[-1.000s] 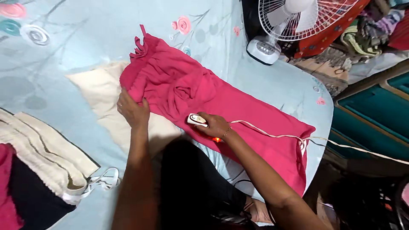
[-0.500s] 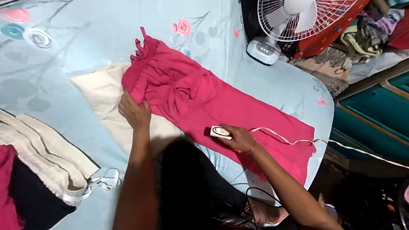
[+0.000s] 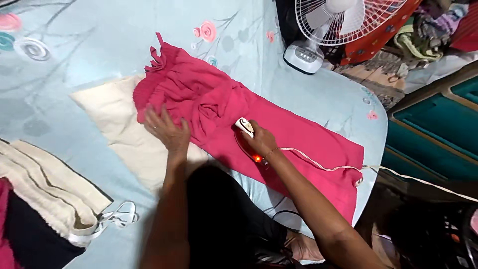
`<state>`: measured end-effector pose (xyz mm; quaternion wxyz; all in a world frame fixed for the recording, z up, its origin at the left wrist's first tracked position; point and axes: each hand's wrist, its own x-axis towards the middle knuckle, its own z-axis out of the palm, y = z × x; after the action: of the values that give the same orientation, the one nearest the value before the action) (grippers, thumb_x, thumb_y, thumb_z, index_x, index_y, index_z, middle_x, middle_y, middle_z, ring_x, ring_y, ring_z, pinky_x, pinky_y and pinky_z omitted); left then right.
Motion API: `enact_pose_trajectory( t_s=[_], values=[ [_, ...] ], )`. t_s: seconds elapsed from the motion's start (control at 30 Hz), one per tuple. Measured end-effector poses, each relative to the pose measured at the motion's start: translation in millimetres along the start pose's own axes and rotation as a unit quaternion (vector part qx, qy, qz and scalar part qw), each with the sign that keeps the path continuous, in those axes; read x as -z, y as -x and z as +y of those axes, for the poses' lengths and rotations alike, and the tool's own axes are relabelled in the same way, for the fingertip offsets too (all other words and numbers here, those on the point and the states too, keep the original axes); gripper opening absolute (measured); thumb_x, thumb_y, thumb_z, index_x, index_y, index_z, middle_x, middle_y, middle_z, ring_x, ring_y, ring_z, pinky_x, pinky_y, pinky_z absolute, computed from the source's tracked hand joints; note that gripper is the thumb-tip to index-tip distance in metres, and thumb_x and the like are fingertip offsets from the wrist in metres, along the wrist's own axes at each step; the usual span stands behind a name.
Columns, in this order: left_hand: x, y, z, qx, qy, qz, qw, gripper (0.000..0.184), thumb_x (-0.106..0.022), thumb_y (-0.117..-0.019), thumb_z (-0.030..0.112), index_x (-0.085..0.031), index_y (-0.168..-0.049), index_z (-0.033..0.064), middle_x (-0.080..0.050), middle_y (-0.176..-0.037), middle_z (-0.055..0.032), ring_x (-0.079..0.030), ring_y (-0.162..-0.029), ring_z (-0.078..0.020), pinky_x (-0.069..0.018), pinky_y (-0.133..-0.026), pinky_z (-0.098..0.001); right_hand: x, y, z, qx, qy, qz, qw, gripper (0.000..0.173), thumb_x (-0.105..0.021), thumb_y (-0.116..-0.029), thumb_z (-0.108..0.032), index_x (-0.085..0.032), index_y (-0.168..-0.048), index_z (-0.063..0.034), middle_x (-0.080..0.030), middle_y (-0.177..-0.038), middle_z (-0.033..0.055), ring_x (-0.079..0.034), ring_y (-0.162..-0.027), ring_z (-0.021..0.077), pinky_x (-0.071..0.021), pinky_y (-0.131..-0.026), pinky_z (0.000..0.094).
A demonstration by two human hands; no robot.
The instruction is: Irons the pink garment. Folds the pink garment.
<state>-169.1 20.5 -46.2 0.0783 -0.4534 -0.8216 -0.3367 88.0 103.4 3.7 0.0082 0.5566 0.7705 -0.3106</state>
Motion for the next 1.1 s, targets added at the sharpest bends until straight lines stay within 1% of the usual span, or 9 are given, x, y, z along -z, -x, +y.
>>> enact_pose_trajectory(
  t_s=[0.1, 0.23, 0.33, 0.53, 0.63, 0.8, 0.87, 0.93, 1.1],
  values=[
    [-13, -5, 41, -0.028, 0.047, -0.11, 0.992, 0.062, -0.06, -0.1006, 0.025, -0.043, -0.152, -0.0052, -0.033, -0.16, -0.0326, -0.028, -0.151, -0.0508, -0.0216, -0.121, -0.066, 7, 14, 14, 0.005, 0.033, -0.029, 0.999, 0.055, -0.054, -0.1056, -0.045, -0.049, -0.15, -0.012, -0.071, -0.113, 0.0225, -0.069, -0.108, 0.0418, -0.0521, -0.092, 0.0609],
    [-48, -21, 75, -0.019, 0.043, -0.203, 0.978, 0.073, -0.071, -0.0943, 0.032, -0.044, -0.153, -0.0011, -0.046, -0.152, -0.0305, -0.036, -0.147, -0.0505, -0.0195, -0.116, -0.0753, 10, 38, 29, -0.016, 0.038, -0.004, 0.999, 0.056, -0.052, -0.106, -0.045, -0.051, -0.148, -0.0077, -0.071, -0.115, 0.0234, -0.069, -0.108, 0.0413, -0.0524, -0.092, 0.0585],
    [-57, -32, 86, 0.046, 0.051, -0.262, 0.963, 0.045, -0.065, -0.1002, 0.023, -0.06, -0.138, -0.0008, -0.062, -0.135, -0.0276, -0.053, -0.133, -0.0465, -0.0269, -0.115, -0.0705, 11, 38, 27, -0.038, 0.04, -0.004, 0.998, 0.055, -0.053, -0.1062, -0.044, -0.051, -0.148, -0.0077, -0.071, -0.115, 0.0227, -0.069, -0.108, 0.0405, -0.0524, -0.092, 0.0576],
    [-52, -11, 85, 0.158, 0.166, -0.086, 0.97, 0.033, -0.052, -0.1045, 0.015, -0.064, -0.123, -0.0089, -0.069, -0.113, -0.0288, -0.066, -0.111, -0.0414, -0.0483, -0.101, -0.0568, 6, 5, 12, -0.048, 0.014, 0.014, 0.999, 0.053, -0.055, -0.1056, -0.041, -0.05, -0.147, -0.009, -0.071, -0.109, 0.0225, -0.07, -0.104, 0.0415, -0.0533, -0.089, 0.0591],
    [-57, 3, 80, 0.171, 0.184, -0.027, 0.968, 0.032, -0.053, -0.1029, 0.012, -0.063, -0.123, -0.011, -0.068, -0.113, -0.0305, -0.067, -0.108, -0.041, -0.0503, -0.099, -0.0532, -2, -24, 2, -0.025, -0.005, 0.055, 0.998, 0.051, -0.055, -0.1052, -0.042, -0.052, -0.144, -0.0091, -0.071, -0.103, 0.0229, -0.07, -0.098, 0.0434, -0.0544, -0.081, 0.0617],
    [-71, 8, 80, 0.006, 0.127, -0.035, 0.991, 0.039, -0.064, -0.0948, 0.017, -0.064, -0.126, -0.0068, -0.062, -0.132, -0.0293, -0.056, -0.128, -0.0478, -0.0402, -0.11, -0.061, 2, -66, -14, -0.019, -0.023, 0.054, 0.998, 0.053, -0.053, -0.1057, -0.044, -0.05, -0.146, -0.0099, -0.071, -0.111, 0.0216, -0.07, -0.104, 0.0409, -0.0545, -0.086, 0.0611],
    [-79, 8, 80, -0.038, 0.117, -0.105, 0.987, 0.048, -0.068, -0.0944, 0.023, -0.062, -0.135, -0.0025, -0.057, -0.142, -0.0276, -0.051, -0.135, -0.0479, -0.0328, -0.115, -0.0651, 7, -61, -10, -0.01, -0.008, 0.032, 0.999, 0.053, -0.053, -0.1061, -0.043, -0.048, -0.147, -0.0098, -0.071, -0.111, 0.023, -0.07, -0.104, 0.0425, -0.0544, -0.085, 0.062],
    [-85, 7, 78, -0.044, 0.099, -0.185, 0.977, 0.055, -0.07, -0.0958, 0.031, -0.059, -0.142, 0.0036, -0.05, -0.151, -0.0251, -0.042, -0.142, -0.0472, -0.0231, -0.118, -0.0693, 13, -44, 1, 0.003, 0.014, 0.026, 1.0, 0.051, -0.055, -0.1057, -0.043, -0.05, -0.144, -0.0088, -0.071, -0.104, 0.0243, -0.07, -0.097, 0.0448, -0.0546, -0.079, 0.0634],
    [-101, -2, 80, -0.054, 0.07, -0.211, 0.974, 0.059, -0.077, -0.0876, 0.042, -0.066, -0.137, 0.0134, -0.052, -0.149, -0.0251, -0.04, -0.144, -0.0501, -0.0162, -0.113, -0.0789, 26, -1, 42, -0.049, 0.053, 0.031, 0.997, 0.056, -0.055, -0.1056, -0.041, -0.048, -0.15, -0.0074, -0.071, -0.112, 0.026, -0.069, -0.106, 0.0452, -0.0525, -0.091, 0.0622]
  ],
)
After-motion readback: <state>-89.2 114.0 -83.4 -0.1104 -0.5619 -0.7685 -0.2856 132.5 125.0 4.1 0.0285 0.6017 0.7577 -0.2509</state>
